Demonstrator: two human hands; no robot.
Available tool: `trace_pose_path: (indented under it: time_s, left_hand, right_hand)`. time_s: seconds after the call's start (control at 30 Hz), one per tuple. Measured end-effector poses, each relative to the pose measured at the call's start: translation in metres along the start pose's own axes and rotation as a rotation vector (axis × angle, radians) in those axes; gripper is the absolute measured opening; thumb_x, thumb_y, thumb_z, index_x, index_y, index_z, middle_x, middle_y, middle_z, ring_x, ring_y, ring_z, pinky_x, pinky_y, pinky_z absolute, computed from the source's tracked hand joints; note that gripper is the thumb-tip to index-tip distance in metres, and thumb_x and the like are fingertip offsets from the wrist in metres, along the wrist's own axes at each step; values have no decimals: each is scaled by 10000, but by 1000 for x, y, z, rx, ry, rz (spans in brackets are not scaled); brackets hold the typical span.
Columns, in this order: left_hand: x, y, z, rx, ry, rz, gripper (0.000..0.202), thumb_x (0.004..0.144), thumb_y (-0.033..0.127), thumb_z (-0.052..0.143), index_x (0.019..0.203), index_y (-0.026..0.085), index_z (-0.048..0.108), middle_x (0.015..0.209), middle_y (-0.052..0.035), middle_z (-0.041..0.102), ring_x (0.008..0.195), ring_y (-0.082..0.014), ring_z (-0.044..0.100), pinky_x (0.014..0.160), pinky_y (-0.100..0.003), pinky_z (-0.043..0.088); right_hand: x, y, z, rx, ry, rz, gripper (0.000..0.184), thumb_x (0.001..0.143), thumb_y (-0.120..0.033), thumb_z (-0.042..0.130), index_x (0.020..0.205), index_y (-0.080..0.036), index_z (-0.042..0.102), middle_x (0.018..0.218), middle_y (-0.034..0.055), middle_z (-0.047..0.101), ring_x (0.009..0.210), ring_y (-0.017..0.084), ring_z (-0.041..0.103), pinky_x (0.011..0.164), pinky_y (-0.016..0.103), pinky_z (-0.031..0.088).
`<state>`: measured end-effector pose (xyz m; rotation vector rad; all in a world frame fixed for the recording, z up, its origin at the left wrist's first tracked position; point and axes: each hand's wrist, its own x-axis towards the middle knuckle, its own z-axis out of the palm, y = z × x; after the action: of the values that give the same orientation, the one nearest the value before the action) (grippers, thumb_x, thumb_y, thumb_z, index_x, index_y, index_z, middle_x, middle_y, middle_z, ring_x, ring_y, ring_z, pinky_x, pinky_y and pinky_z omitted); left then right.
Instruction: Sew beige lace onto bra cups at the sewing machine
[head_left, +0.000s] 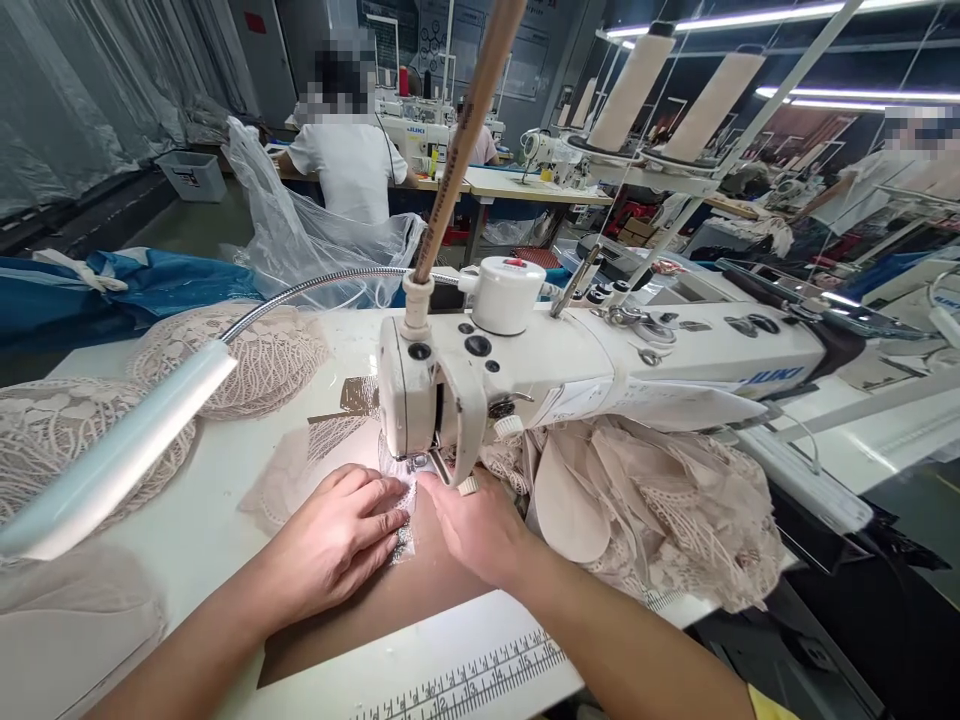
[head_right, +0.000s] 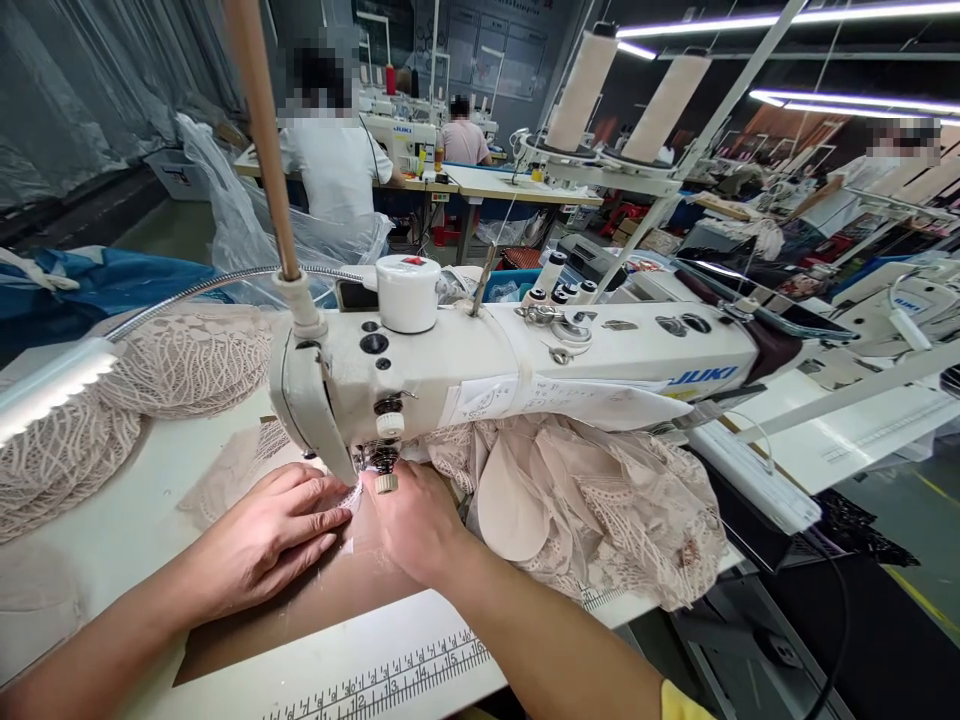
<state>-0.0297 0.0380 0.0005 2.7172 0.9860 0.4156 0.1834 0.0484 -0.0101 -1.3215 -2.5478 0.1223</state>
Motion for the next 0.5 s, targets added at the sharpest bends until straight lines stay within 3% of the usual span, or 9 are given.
trace_pose_path:
  time_s: [0.2,0.37,0.5]
  left_hand:
    - [0,-1,6,22,66,-3,276,933,197,463,1160,181,619,1180,-80,639,958,-236,534,829,-392,455]
    - [2,-3,9,51,103,-28,278,942,179,444,1141,172,638,1097,-92,680,920,-230,547,797,-382,462]
    - [5,-6,8,64,118,-56,260,935,189,448,1087,185,659,1020,-95,695,895,-231,555,789,-381,462]
  right_hand:
    - [-2,-3,-6,-2,-104,-135,285,790,-97,497,1029,-187,624,924,52,618,819,196,514,675,303,357]
    - [-1,-6,-5,-41,-162,-87,367,752,-70,517,1085,-190,612,961,63,622,863,216,537,713,320,382]
    - [3,-8,-3,-28,-134,-7,394,817,-105,507,1189,-202,593,1060,101,624,964,239,564,799,336,422]
